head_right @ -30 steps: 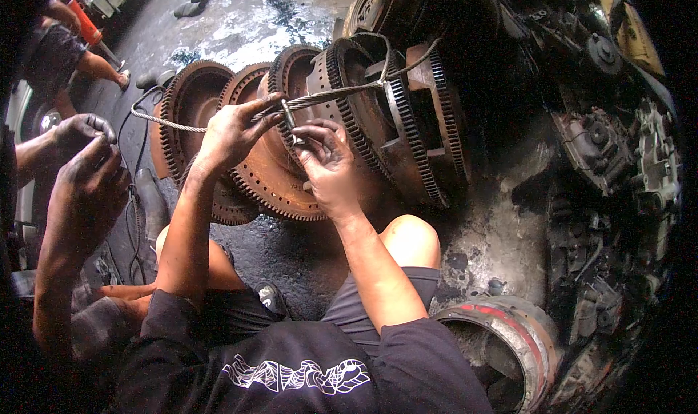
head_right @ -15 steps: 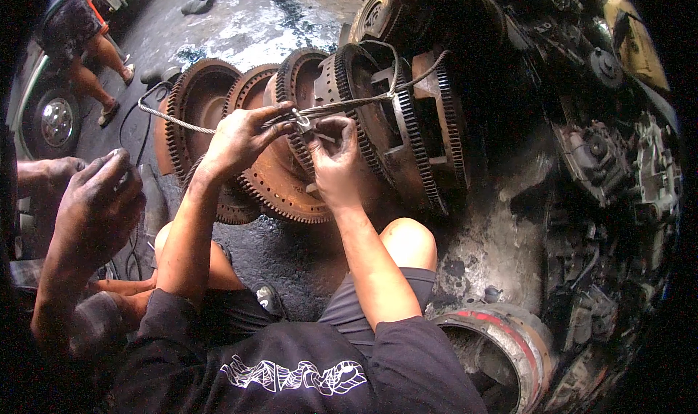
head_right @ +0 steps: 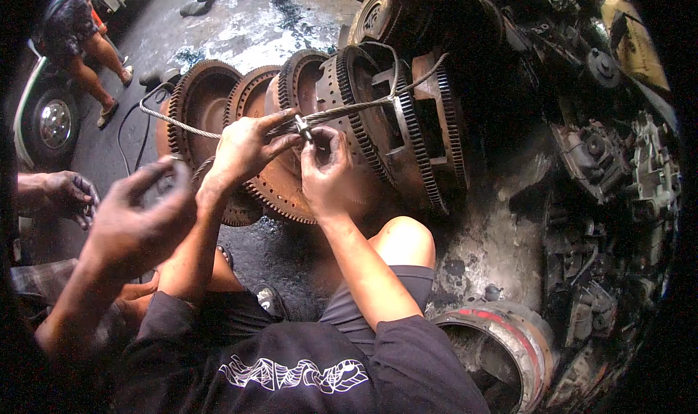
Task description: Collaboratively repairing or assembling a large mechanical flywheel and clutch-related engine component.
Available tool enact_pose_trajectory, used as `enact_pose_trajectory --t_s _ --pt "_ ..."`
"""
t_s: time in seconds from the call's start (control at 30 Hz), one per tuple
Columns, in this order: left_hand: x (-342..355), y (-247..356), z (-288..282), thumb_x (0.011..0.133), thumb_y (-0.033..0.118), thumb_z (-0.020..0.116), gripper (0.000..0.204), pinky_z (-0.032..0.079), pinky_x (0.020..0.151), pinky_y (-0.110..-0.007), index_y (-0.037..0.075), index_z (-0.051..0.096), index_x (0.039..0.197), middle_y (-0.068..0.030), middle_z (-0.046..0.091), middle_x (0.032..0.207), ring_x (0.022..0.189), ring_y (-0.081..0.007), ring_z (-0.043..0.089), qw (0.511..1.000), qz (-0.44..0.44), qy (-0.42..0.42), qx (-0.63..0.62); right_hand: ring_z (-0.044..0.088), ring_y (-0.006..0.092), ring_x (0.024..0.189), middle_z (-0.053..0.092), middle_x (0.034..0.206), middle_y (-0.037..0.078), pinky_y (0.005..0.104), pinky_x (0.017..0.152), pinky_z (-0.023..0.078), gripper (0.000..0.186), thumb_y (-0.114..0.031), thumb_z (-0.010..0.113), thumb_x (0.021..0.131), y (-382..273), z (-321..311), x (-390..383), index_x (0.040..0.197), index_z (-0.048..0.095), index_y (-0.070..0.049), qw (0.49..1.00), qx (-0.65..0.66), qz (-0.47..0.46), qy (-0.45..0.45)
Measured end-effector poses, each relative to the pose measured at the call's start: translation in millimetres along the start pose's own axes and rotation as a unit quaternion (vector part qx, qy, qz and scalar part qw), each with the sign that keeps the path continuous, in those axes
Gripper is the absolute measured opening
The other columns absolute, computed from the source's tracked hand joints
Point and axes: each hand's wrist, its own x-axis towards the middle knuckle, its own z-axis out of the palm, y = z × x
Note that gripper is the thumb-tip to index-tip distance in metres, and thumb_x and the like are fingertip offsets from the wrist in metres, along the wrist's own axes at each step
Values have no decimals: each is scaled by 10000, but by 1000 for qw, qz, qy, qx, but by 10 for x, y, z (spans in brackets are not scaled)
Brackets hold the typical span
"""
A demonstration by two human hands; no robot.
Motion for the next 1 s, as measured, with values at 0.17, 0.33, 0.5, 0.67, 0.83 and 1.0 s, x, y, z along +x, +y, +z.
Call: enact_pose_trajectory --t_s 0.17,0.33,0.5,0.67,0.83,1.0 --pt "34 519 76 863 347 667 437 497 803 -416 91 663 1217 -173 646 972 895 -323 618 999 -19 -4 -51 606 198 950 607 1023 108 321 870 493 214 54 577 858 28 -108 -25 1063 570 -7 1000 -7 -5 -16" --pt "556 574 -254 794 309 699 480 443 929 -424 34 670 1187 -178 606 1137 1062 -329 553 996 -46 4 -79 573 121 938 584 1000 39 279 849 484 174 30 548 901 18 -72 -67 1063 578 -26 978 127 159 40" --pt "-256 583 -480 724 271 731 526 389 1056 -431 -23 678 1157 -182 567 1303 1229 -334 488 992 -71 3 -108 590 130 910 609 1010 38 279 848 487 137 -25 569 925 60 -199 -23 1056 606 -12 976 144 164 -12" --pt "-170 588 94 811 284 681 261 567 740 -339 36 654 889 -104 685 808 825 -196 687 954 -201 -13 -222 628 198 1004 657 1121 79 340 943 498 290 -184 569 962 154 -282 74 1179 640 -5 936 249 243 -61" --pt "-220 494 188 889 57 604 178 575 785 -344 -5 634 1053 -91 679 865 847 -222 678 795 351 -3 495 632 154 978 661 1114 57 283 856 525 227 -121 627 975 315 -362 140 1182 630 -29 888 326 292 -140" --pt "-315 471 137 876 64 611 200 578 772 -343 -13 632 1059 -92 679 862 834 -235 679 760 324 -2 564 630 138 971 668 1118 55 257 848 517 268 -66 659 943 449 -164 161 1205 620 -20 882 350 255 -185"
